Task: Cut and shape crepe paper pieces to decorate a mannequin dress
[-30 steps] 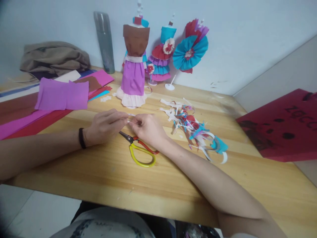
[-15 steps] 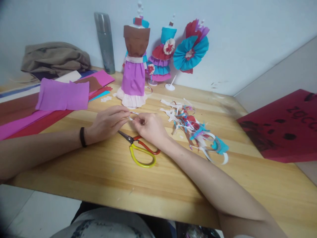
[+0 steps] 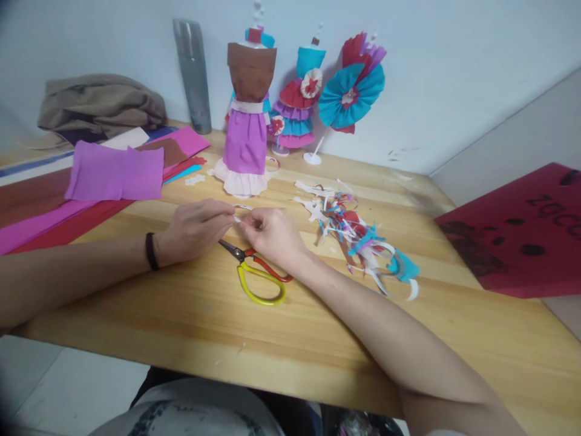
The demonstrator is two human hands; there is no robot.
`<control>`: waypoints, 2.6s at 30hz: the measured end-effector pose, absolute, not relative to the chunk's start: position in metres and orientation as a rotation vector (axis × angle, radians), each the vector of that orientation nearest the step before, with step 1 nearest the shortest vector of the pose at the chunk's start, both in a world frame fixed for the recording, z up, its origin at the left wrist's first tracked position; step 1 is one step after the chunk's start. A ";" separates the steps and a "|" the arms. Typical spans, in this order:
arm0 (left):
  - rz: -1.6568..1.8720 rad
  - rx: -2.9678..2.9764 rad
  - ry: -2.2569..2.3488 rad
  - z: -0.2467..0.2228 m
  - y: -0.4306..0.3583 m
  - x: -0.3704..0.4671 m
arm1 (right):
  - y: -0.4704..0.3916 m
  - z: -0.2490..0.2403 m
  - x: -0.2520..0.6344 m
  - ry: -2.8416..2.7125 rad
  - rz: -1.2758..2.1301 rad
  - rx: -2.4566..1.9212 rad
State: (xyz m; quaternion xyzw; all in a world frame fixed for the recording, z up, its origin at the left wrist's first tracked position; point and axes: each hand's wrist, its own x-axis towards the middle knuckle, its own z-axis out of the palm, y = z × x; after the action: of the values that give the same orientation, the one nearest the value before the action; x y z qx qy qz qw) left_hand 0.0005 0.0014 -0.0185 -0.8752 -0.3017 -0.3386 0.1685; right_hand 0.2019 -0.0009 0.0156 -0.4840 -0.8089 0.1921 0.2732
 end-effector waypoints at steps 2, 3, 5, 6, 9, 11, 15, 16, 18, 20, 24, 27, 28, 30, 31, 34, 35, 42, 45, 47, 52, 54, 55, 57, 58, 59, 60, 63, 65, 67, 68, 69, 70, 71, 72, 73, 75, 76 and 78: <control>-0.988 -2.476 -0.845 -0.018 0.002 0.001 | -0.001 0.015 0.202 -2.178 0.509 -1.296; -1.004 -2.474 -0.873 -0.017 0.003 0.002 | -0.001 0.015 0.202 -2.177 0.506 -1.292; -1.036 -2.488 -0.955 -0.016 0.004 0.003 | -0.001 0.015 0.202 -2.174 0.507 -1.284; -1.051 -2.497 -0.989 -0.015 0.005 0.003 | -0.001 0.015 0.202 -2.173 0.509 -1.282; -1.070 -2.495 -0.997 -0.015 0.005 0.004 | -0.001 0.015 0.202 -2.173 0.514 -1.279; -1.030 -2.485 -0.961 -0.014 0.003 0.004 | -0.001 0.015 0.202 -2.177 0.512 -1.274; -0.905 -2.443 -0.885 -0.014 0.000 0.003 | 0.000 0.014 0.202 -2.175 0.506 -1.282; -0.878 -2.431 -0.870 -0.014 0.000 0.002 | -0.001 0.014 0.201 -2.173 0.505 -1.289; -0.822 -2.425 -0.864 -0.014 -0.002 0.001 | -0.001 0.014 0.201 -2.176 0.501 -1.298; -0.778 -2.434 -0.863 -0.014 -0.002 0.000 | -0.002 0.014 0.201 -2.183 0.501 -1.295; -0.815 -2.379 -0.776 -0.014 -0.002 -0.001 | -0.003 0.015 0.200 -2.186 0.527 -1.293; -0.829 -2.354 -0.766 -0.013 -0.001 0.000 | -0.002 0.014 0.200 -2.186 0.549 -1.286; -0.820 -2.364 -0.780 -0.012 -0.001 0.001 | -0.002 0.014 0.200 -2.187 0.550 -1.286; -0.819 -2.383 -0.812 -0.013 -0.001 0.002 | -0.001 0.013 0.200 -2.184 0.544 -1.291; -0.835 -2.384 -0.832 -0.013 0.000 0.003 | -0.001 0.013 0.200 -2.181 0.539 -1.293; -0.944 -2.379 -0.912 -0.015 0.003 0.005 | 0.000 0.013 0.201 -2.164 0.542 -1.298; -0.987 -2.381 -0.944 -0.016 0.004 0.005 | 0.000 0.013 0.202 -2.157 0.545 -1.298; -1.115 -2.447 -0.977 -0.016 0.008 0.005 | 0.000 0.016 0.202 -2.134 0.546 -1.298; -1.037 -2.434 -0.905 -0.014 0.004 0.004 | 0.001 0.015 0.202 -2.144 0.532 -1.288; -0.952 -2.425 -0.893 -0.013 0.001 0.003 | 0.001 0.014 0.201 -2.148 0.535 -1.283; -0.790 -2.407 -0.865 -0.014 -0.001 0.000 | -0.001 0.013 0.200 -2.171 0.542 -1.277; -0.683 -2.413 -0.844 -0.014 -0.003 -0.001 | -0.002 0.013 0.199 -2.199 0.528 -1.266; -0.623 -2.410 -0.834 -0.014 -0.004 -0.001 | -0.003 0.013 0.198 -2.216 0.510 -1.265; -0.520 -2.384 -0.819 -0.012 -0.007 0.000 | -0.004 0.014 0.197 -2.250 0.456 -1.276; -0.477 -2.369 -0.821 -0.011 -0.009 0.000 | -0.005 0.014 0.196 -2.270 0.428 -1.286; -0.439 -2.356 -0.825 -0.011 -0.011 0.001 | -0.005 0.014 0.195 -2.290 0.402 -1.298; -0.407 -2.345 -0.832 -0.010 -0.013 0.002 | -0.005 0.014 0.195 -2.310 0.379 -1.309; -0.349 -2.322 -0.837 -0.010 -0.017 0.004 | -0.005 0.014 0.193 -2.377 0.309 -1.325; -0.357 -2.326 -0.830 -0.010 -0.017 0.004 | -0.005 0.014 0.193 -2.410 0.265 -1.326; -0.391 -2.353 -0.838 -0.009 -0.017 0.005 | -0.004 0.014 0.192 -2.424 0.242 -1.328; -0.408 -2.371 -0.848 -0.009 -0.017 0.005 | -0.004 0.014 0.192 -2.424 0.242 -1.331; -0.421 -2.382 -0.856 -0.008 -0.017 0.005 | -0.004 0.015 0.192 -2.419 0.246 -1.333; -0.426 -2.382 -0.860 -0.007 -0.017 0.005 | -0.004 0.015 0.191 -2.411 0.255 -1.337; -0.424 -2.372 -0.855 -0.006 -0.016 0.006 | -0.004 0.015 0.191 -2.401 0.268 -1.343; -0.420 -2.353 -0.845 -0.006 -0.016 0.006 | -0.004 0.015 0.191 -2.388 0.280 -1.351; -0.413 -2.330 -0.835 -0.005 -0.016 0.006 | -0.004 0.015 0.190 -2.378 0.292 -1.358; -0.401 -2.304 -0.828 -0.004 -0.014 0.006 | -0.004 0.015 0.190 -2.363 0.312 -1.361; -0.402 -2.310 -0.831 -0.005 -0.013 0.006 | -0.004 0.015 0.190 -2.359 0.318 -1.359; -0.418 -2.356 -0.850 -0.006 -0.010 0.006 | -0.004 0.015 0.189 -2.353 0.330 -1.356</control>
State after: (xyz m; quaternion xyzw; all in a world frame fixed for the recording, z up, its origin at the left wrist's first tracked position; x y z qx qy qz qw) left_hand 0.0058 -0.0098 -0.0059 -0.8862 -0.3195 -0.1573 0.2964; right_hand 0.1894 -0.0043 0.0155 -0.4855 -0.8424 0.1182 0.2017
